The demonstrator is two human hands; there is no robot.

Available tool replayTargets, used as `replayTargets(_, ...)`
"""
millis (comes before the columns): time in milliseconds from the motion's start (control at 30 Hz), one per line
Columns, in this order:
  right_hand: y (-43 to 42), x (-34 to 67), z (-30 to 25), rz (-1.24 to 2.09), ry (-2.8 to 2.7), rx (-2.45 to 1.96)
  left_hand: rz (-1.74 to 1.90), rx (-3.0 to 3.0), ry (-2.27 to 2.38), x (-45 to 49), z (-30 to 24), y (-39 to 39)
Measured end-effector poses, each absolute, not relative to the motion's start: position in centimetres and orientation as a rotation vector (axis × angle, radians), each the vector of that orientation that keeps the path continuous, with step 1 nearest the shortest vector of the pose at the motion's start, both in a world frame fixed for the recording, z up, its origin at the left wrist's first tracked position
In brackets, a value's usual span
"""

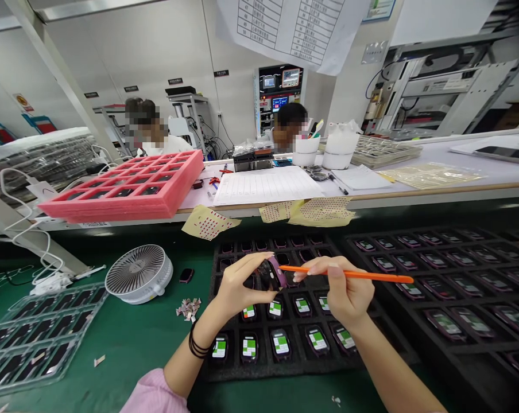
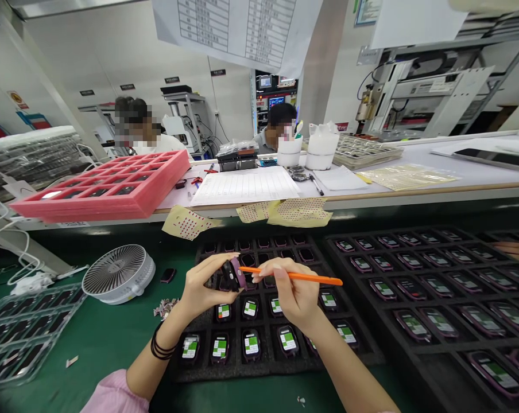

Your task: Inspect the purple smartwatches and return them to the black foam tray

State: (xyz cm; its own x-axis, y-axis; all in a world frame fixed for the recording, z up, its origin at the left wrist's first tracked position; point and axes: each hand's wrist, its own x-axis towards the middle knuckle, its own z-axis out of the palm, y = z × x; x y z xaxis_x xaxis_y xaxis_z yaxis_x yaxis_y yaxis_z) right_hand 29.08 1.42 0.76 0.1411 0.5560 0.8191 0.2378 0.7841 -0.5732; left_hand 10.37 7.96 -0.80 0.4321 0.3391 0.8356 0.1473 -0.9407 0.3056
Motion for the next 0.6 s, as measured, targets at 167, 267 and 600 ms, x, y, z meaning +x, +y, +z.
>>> replayTargets(167,1.46,29.12,0.58,0.228,-1.463,-0.679,1.527,2.508,0.408,10.37,-0.91,8.08)
replayTargets(267,1.38,29.08,0.58,0.190,-1.493,-0.675,1.550,2.520,0.369,10.41,-0.90,8.14)
replayTargets(600,1.57,28.89,0.81,0.157,-1.545,-0.660,1.549,2.531,0.399,10.30,-1.04,8.24)
